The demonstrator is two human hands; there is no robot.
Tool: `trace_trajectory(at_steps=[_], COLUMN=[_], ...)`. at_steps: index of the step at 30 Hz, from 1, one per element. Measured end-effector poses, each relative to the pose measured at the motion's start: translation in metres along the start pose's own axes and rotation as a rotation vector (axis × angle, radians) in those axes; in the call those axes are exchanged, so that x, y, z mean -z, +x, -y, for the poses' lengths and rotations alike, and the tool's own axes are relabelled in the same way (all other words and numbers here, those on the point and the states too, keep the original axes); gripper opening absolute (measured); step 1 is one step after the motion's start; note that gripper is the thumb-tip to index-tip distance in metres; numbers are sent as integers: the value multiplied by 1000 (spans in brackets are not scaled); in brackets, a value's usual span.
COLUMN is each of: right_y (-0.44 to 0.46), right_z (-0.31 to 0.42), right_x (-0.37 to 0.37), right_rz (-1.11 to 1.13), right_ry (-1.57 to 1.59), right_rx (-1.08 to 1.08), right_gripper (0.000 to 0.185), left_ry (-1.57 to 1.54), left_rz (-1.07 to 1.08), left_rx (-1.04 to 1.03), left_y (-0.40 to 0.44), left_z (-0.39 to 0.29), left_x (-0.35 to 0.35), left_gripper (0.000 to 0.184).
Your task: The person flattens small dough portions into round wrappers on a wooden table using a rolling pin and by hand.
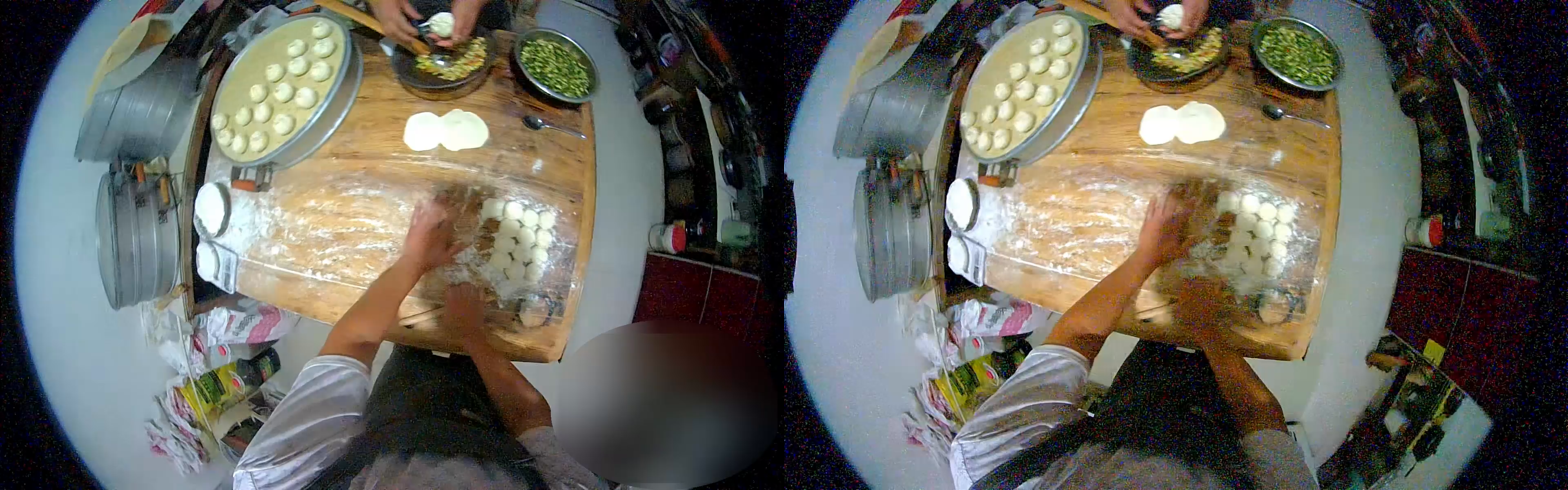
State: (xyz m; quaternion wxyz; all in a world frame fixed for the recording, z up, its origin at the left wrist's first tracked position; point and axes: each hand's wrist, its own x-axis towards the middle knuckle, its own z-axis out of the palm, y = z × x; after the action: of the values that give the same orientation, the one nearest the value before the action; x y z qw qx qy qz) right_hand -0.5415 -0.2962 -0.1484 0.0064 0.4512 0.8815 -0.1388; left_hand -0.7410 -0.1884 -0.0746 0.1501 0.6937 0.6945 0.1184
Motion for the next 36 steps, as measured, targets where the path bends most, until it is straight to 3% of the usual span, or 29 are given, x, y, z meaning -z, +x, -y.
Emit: trace_trajectory(at_steps=[3, 5, 8, 10, 12, 15, 17, 18, 19, 21, 23, 24, 26, 27, 29, 30, 31, 32, 33, 34, 35, 36], right_y=[13, 23, 10, 21, 53, 104, 133, 122, 99, 44, 28, 37, 79, 103, 138, 131, 112, 80, 59, 37, 32, 48], right_z=[2, -10, 0, 7, 13, 25, 26, 25, 23, -1, 14, 16, 27, 34, 37, 46, 48, 43, 40, 36, 36, 39], right_x=[14, 33, 58, 66, 70, 30, 48, 47, 38, 10, 57, 49, 21, 46, 31, 46, 64, 50, 48, 45, 55, 47], right_rz=[92, 39, -5, -24, -335, -296, 2, -9, -42, -580, 44, 59, -287, -209, -65, -93, -120, -261, -236, -211, -9, -91], right_ry=[-15, -42, -10, 4, 165, 327, 392, 381, 345, 251, 177, 176, 138, 267, 45, 150, 256, 181, 161, 141, 159, 89], right_rx=[34, 27, 80, 90, 101, -202, -268, -291, -185, 154, 60, 56, -76, -105, -120, -95, -70, -6, 4, 14, -32, -51], right_gripper=[27, 28, 30, 32, 28, 24, 25, 25, 25, 19, 18, 18, 17, 13, 10, 10, 11, 10, 14, 18, 26, 27], left_ry=[8, -94, -247, -275, -304, -194, -219, -228, -308, -404, -636, -645, -580, -555, -129, -124, -28, 34, 100, -333, -782, -777], left_rz=[-81, -242, 88, 39, 8, -18, 188, 255, 152, 39, 20, 30, 64, 76, 454, 430, 171, 30, -112, 53, 214, 205], left_rx=[-66, -232, 86, 33, -18, -37, 46, 61, -27, -155, 285, 293, 195, 166, 240, 280, 174, 135, 102, 362, 606, 637], left_y=[5, 6, -48, -90, -111, -124, -103, -97, -100, -110, -152, -155, -144, -134, -115, -124, -135, -136, -137, -139, -141, -142], left_z=[14, 26, 34, 15, 20, 39, 31, 31, 33, 47, 82, 74, 56, 55, 56, 62, 71, 76, 81, 82, 78, 67], left_x=[-11, -32, -65, -46, -56, -81, -30, -18, -22, -53, -117, -94, -24, -9, -12, -25, -47, -48, -49, -41, -36, -25], left_gripper=[68, 54, 40, 37, 34, 29, 28, 28, 26, 24, 21, 21, 21, 21, 26, 26, 27, 27, 28, 28, 29, 29])
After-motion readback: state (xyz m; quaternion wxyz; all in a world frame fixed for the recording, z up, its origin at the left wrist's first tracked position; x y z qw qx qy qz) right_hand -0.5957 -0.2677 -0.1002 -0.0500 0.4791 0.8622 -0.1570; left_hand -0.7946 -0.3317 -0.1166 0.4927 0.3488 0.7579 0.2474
